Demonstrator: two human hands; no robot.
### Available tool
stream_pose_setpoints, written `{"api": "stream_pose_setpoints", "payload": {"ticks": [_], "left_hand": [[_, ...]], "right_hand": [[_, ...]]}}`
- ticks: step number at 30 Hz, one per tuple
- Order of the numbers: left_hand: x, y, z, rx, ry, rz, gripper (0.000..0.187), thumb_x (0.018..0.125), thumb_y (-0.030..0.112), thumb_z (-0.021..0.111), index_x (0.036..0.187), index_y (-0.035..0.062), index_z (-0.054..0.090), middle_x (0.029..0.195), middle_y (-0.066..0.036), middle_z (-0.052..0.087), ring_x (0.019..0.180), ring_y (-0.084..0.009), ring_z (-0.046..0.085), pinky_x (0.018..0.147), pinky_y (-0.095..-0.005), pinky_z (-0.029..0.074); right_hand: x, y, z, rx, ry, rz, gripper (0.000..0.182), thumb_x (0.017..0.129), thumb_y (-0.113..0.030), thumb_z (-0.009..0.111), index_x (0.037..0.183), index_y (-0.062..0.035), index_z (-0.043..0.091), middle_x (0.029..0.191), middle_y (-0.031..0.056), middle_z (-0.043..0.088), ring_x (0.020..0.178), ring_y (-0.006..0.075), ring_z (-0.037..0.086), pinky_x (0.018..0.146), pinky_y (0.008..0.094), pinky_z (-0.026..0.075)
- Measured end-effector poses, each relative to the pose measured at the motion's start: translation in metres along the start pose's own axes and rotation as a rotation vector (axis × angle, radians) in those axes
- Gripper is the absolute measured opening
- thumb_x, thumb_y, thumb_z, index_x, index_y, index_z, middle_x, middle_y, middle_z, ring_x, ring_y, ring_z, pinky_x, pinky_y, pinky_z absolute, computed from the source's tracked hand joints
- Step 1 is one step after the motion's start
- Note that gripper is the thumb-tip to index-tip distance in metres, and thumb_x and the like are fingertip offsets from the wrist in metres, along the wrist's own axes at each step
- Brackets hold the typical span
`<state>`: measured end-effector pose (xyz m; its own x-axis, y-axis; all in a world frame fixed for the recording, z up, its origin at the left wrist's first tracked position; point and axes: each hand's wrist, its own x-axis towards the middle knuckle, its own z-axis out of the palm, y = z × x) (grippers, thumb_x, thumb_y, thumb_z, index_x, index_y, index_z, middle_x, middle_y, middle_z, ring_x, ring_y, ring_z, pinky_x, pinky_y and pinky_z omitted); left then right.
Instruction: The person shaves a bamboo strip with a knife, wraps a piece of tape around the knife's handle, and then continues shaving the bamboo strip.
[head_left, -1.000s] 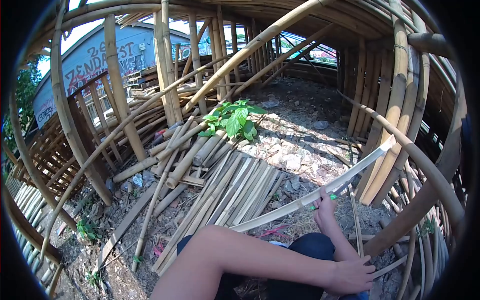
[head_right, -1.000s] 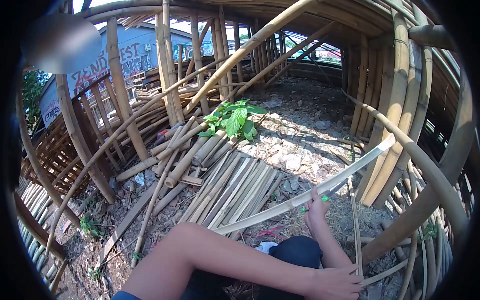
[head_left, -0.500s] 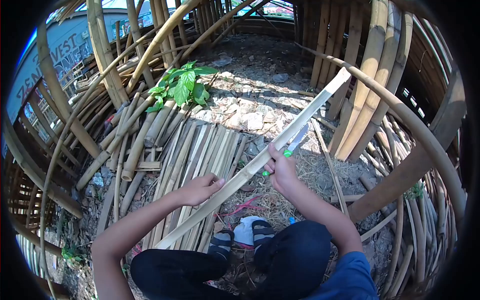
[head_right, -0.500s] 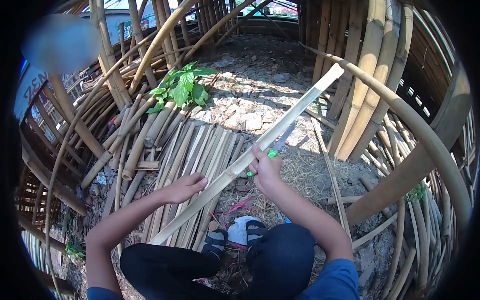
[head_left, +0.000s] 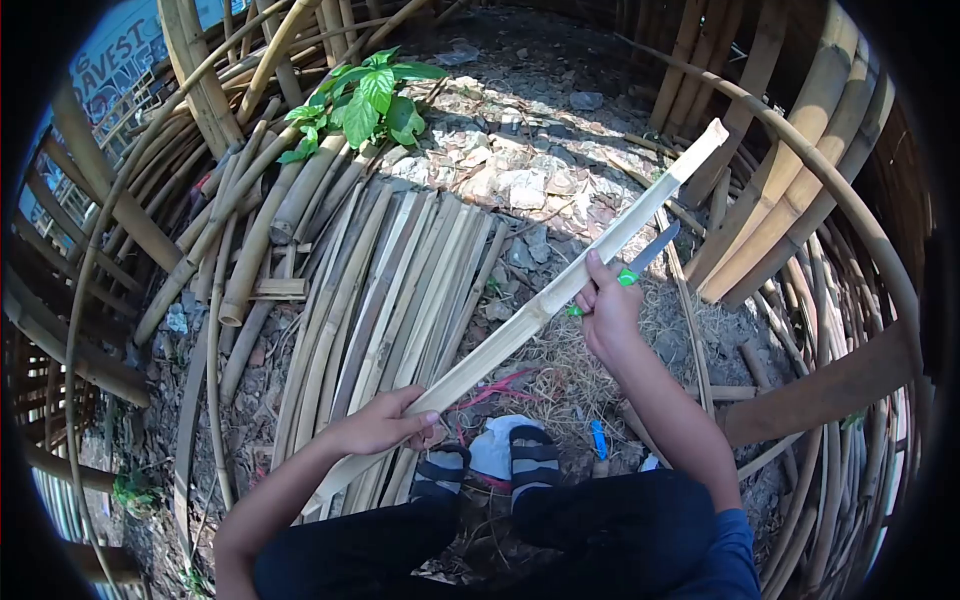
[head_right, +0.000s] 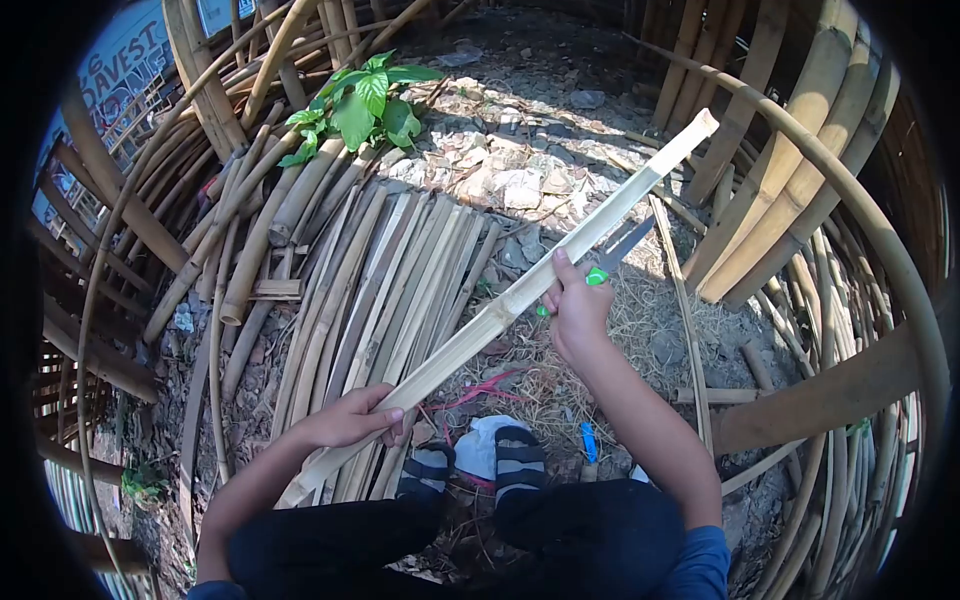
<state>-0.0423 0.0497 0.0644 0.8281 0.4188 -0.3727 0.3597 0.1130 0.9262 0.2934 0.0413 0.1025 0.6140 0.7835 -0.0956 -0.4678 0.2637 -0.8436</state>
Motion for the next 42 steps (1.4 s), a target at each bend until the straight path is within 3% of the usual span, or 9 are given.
{"api": "stream_pose_setpoints", "payload": {"ticks": [6, 10, 13, 18, 24, 29, 36, 38, 42], "left_hand": [[-0.004, -0.013, -0.012, 0.013, 0.124, -0.164, 0.044, 0.099, 0.038, 0.058, 0.118, -0.001, 0.057, 0.084, -0.007, 0.066, 0.077, -0.0131, 0.065, 0.071, -0.0295, 0.053], [-0.018, 0.002, -0.014, 0.431, 0.19, -0.234, 0.052, 0.091, 0.044, 0.068, 0.115, -0.0013, 0.06, 0.077, -0.014, 0.068, 0.07, -0.0167, 0.068, 0.066, -0.0325, 0.051], [-0.024, -0.001, -0.007, 0.359, 0.144, -0.25, 0.043, 0.094, 0.039, 0.066, 0.109, -0.0015, 0.06, 0.076, -0.01, 0.067, 0.065, -0.0153, 0.067, 0.062, -0.0312, 0.051], [-0.023, -0.008, 0.004, -0.251, 0.04, -0.239, 0.023, 0.104, 0.022, 0.05, 0.107, -0.0005, 0.056, 0.069, -0.003, 0.059, 0.058, -0.0112, 0.06, 0.054, -0.0262, 0.048], [-0.022, -0.015, 0.01, -0.239, 0.094, -0.254, 0.021, 0.105, 0.019, 0.046, 0.111, 0.0007, 0.053, 0.067, -0.003, 0.057, 0.051, -0.0097, 0.05, 0.05, -0.0258, 0.043], [-0.012, -0.02, 0.013, -0.234, 0.115, -0.23, 0.022, 0.106, 0.02, 0.046, 0.111, 0.0001, 0.053, 0.067, -0.003, 0.057, 0.051, -0.0096, 0.05, 0.05, -0.0249, 0.043], [0.005, -0.016, 0.023, -0.224, 0.159, -0.209, 0.022, 0.106, 0.02, 0.044, 0.107, 0.0002, 0.054, 0.067, -0.003, 0.057, 0.05, -0.0092, 0.05, 0.048, -0.0244, 0.042], [0.013, -0.01, 0.026, -0.222, 0.158, -0.195, 0.022, 0.106, 0.02, 0.043, 0.106, 0.0001, 0.054, 0.068, -0.003, 0.058, 0.05, -0.0092, 0.05, 0.048, -0.0244, 0.042], [0.023, -0.012, 0.029, -0.258, 0.121, -0.11, 0.023, 0.107, 0.018, 0.041, 0.106, -0.0004, 0.054, 0.074, -0.005, 0.06, 0.052, -0.0087, 0.05, 0.048, -0.0244, 0.042]], "right_hand": [[0.041, 0.011, -0.025, 0.002, 0.04, -0.003, 0.039, 0.095, -0.011, 0.066, 0.07, -0.0154, 0.036, 0.062, -0.0021, 0.042, 0.046, 0.0088, 0.034, 0.044, 0.0261, 0.026], [0.073, 0.0, -0.042, -0.054, 0.092, -0.029, 0.034, 0.094, -0.008, 0.065, 0.074, -0.0138, 0.038, 0.063, -0.0017, 0.043, 0.046, 0.0083, 0.034, 0.042, 0.0255, 0.026], [0.093, 0.003, -0.06, -0.035, 0.084, -0.012, 0.03, 0.092, -0.007, 0.067, 0.076, -0.0116, 0.043, 0.064, -0.0008, 0.046, 0.043, 0.0078, 0.034, 0.041, 0.0266, 0.028], [0.095, 0.01, -0.064, -0.091, 0.081, 0.0, 0.028, 0.092, -0.012, 0.068, 0.077, -0.0103, 0.046, 0.064, -0.0002, 0.047, 0.043, 0.0085, 0.037, 0.04, 0.0258, 0.029], [0.064, 0.022, -0.079, -0.559, 0.149, 0.022, 0.041, 0.096, -0.042, 0.063, 0.076, -0.008, 0.051, 0.06, -0.0007, 0.048, 0.045, 0.0065, 0.043, 0.04, 0.0236, 0.029], [0.003, 0.058, -0.08, -0.495, -0.083, 0.014, 0.053, 0.103, -0.052, 0.038, 0.074, -0.0084, 0.048, 0.064, 0.0031, 0.051, 0.048, 0.0099, 0.039, 0.045, 0.0265, 0.033], [-0.064, 0.076, -0.058, -1.005, -0.42, -0.289, 0.041, 0.099, -0.038, 0.053, 0.078, -0.0022, 0.054, 0.062, 0.017, 0.054, 0.06, 0.0314, 0.058, 0.057, 0.0423, 0.042], [-0.073, 0.091, -0.06, -1.06, -0.719, -0.49, 0.041, 0.097, -0.04, 0.056, 0.079, -0.0033, 0.055, 0.06, 0.0172, 0.056, 0.058, 0.0365, 0.059, 0.054, 0.0445, 0.042], [-0.096, 0.101, -0.055, -1.162, -0.919, -0.316, 0.041, 0.097, -0.042, 0.056, 0.083, -0.0036, 0.054, 0.056, 0.0157, 0.056, 0.052, 0.0374, 0.058, 0.051, 0.0477, 0.042]]}}
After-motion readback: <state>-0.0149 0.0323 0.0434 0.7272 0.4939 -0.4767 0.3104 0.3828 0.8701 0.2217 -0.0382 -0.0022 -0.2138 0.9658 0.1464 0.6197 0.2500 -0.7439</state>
